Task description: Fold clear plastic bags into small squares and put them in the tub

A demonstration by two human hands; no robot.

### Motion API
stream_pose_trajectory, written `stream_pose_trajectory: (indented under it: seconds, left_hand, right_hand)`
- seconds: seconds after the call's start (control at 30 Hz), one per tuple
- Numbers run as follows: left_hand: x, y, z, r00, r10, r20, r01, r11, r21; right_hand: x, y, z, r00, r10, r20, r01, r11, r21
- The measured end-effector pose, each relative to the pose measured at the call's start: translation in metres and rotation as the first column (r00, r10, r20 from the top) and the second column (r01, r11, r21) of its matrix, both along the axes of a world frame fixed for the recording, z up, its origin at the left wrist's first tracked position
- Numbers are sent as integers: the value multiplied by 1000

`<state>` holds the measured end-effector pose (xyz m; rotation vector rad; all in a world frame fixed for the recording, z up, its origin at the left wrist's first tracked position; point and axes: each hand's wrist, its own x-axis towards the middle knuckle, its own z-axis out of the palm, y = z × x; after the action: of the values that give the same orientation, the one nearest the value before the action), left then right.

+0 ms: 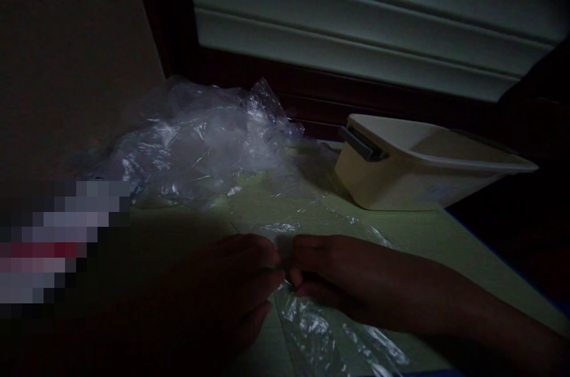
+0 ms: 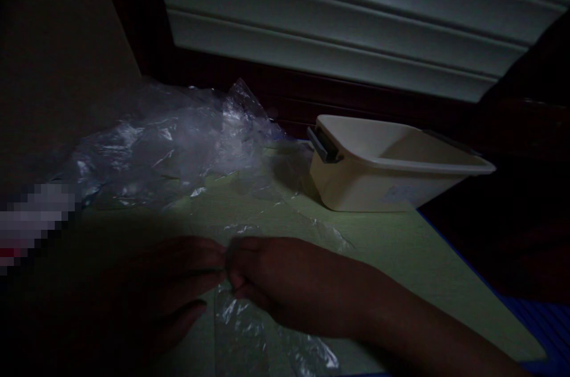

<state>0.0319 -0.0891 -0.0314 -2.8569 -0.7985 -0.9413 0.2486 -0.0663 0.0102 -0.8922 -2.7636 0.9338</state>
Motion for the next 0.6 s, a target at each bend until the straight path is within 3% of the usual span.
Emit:
stream_pose_trajectory:
  seconds: [0.3,0.47,0.6]
  left_hand:
    - [-9,18,-13,997,-71,34,77,966,-249]
    - [-9,18,-11,997,-63,-52,53,984,-173]
    - [-10,15,-18,996,-25,-82,17,995,-95]
  right_hand:
    - [-2,0,2,996,12,-87,-12,1000,1]
    - [-1,0,3,996,11,-91,-8,1000,26]
    - [0,-3,7,994,-24,-111,32,997,65]
